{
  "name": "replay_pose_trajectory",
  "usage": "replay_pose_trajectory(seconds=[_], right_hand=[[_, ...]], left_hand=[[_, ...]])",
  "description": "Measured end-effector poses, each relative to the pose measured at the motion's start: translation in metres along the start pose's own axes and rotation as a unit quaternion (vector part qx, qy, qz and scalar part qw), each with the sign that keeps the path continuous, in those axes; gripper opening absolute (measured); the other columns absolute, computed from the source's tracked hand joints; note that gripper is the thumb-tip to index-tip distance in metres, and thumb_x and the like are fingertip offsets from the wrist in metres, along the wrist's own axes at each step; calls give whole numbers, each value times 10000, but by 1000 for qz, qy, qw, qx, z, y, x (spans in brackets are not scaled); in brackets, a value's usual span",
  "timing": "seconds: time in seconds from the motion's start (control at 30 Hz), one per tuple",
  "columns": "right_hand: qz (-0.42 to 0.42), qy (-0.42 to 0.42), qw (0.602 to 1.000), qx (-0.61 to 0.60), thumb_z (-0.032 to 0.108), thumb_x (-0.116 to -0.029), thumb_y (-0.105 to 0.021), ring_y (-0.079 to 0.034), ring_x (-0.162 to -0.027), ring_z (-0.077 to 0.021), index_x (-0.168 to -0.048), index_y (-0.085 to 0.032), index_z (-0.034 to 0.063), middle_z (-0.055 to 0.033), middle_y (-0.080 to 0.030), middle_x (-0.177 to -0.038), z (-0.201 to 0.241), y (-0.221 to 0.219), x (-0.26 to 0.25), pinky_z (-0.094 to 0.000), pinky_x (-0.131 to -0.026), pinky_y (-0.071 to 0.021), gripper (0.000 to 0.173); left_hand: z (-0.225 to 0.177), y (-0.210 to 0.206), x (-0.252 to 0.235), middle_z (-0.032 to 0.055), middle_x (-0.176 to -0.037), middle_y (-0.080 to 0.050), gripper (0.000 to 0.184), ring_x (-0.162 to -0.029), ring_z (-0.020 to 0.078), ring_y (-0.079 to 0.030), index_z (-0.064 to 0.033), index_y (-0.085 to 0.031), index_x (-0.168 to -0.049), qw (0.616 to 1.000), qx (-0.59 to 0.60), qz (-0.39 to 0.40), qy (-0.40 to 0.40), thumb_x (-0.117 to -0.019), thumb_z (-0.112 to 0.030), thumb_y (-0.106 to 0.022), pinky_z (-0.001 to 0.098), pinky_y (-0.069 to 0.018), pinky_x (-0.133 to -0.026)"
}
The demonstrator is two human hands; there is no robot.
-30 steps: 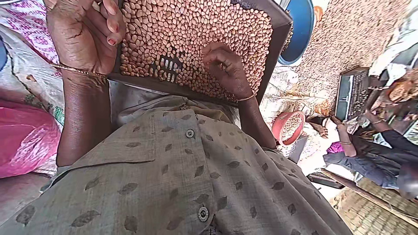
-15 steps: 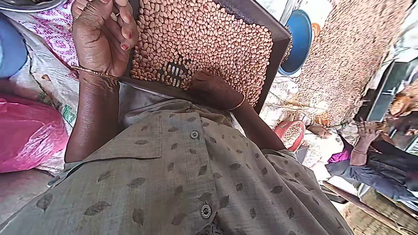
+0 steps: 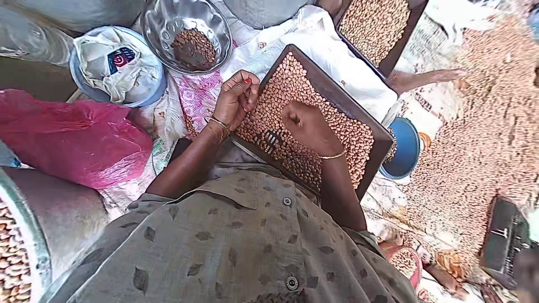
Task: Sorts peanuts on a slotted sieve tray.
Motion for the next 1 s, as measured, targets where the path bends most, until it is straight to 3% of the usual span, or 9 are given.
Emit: replay_pose_trajectory(seconds=[0.1,0.13,0.2,0.3,0.43,0.53,0.77,0.87,1.0], right_hand=[[-173,108,972,-120,59,-1011,-573,-712,-1048,-240,-1361,-512,-155,-280,-609,-1310,25,15,-36,-352,-916,-613,414],[-207,105,963,-138,64,-1022,-566,-709,-1065,-236,-1364,-504,-156,-273,-608,-1316,26,19,-38,-348,-924,-612,412],[-225,74,959,-153,41,-1019,-554,-708,-933,-187,-1211,-605,-122,-188,-684,-1100,15,17,-29,-338,-835,-618,257],[-107,-2,976,-189,7,-1000,-547,-694,-767,-125,-1078,-661,-79,-118,-699,-906,-11,-3,8,-299,-724,-612,162],[4,-38,983,-180,14,-948,-624,-653,-793,-121,-1009,-709,-38,-116,-698,-919,-36,-36,61,-276,-743,-557,117],[53,6,994,-95,40,-940,-669,-683,-843,-251,-964,-735,-26,-164,-694,-920,-42,-58,78,-383,-779,-571,97],[72,46,995,47,40,-977,-622,-685,-988,-315,-974,-731,1,-162,-691,-1011,-36,-64,89,-398,-855,-580,116],[58,51,995,66,56,-985,-590,-695,-924,-318,-951,-710,-19,-172,-688,-963,-35,-62,88,-410,-805,-584,145],[9,3,1000,29,80,-916,-630,-700,-750,-300,-901,-694,-12,-158,-698,-847,-48,-59,79,-470,-646,-568,113]], left_hand=[[0,2,1,-35,-741,-614,314,-551,38,-525,-104,-595,-977,1000,-23,-16,-10,-1077,-89,-298,182,-462,-524],[0,2,2,-41,-744,-617,313,-553,37,-529,-109,-592,-980,999,-34,-12,-9,-1073,-83,-294,182,-463,-526],[1,2,1,-53,-742,-628,321,-546,31,-536,-117,-590,-979,998,-56,-2,-12,-1069,-73,-286,179,-468,-522],[0,3,-3,-52,-746,-636,335,-556,36,-547,-124,-582,-962,998,-62,11,-7,-1075,-65,-272,184,-476,-528],[1,4,-6,-32,-771,-639,339,-558,43,-545,-117,-592,-940,998,-59,6,0,-1070,-58,-284,174,-462,-513],[1,4,-6,-22,-769,-640,348,-560,47,-538,-108,-603,-934,998,-60,-2,3,-1070,-55,-287,175,-448,-510],[-1,1,-3,-40,-759,-635,350,-563,40,-546,-121,-594,-938,996,-94,-5,-2,-1067,-55,-276,169,-457,-516],[-2,1,-2,-28,-853,-680,431,-664,61,-622,-100,-619,-1053,994,-111,8,19,-1112,-144,-194,201,-529,-608],[-6,-1,-1,42,-1066,-737,554,-863,106,-707,-63,-567,-1270,995,-74,6,60,-1128,-286,-80,229,-574,-747]])
Point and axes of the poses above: each hand's wrist, its own x-axis away from the middle knuckle, its own y-axis out of the back of the hand, z = x × y, the point moved 3 cm from there along -x, towards the middle knuckle
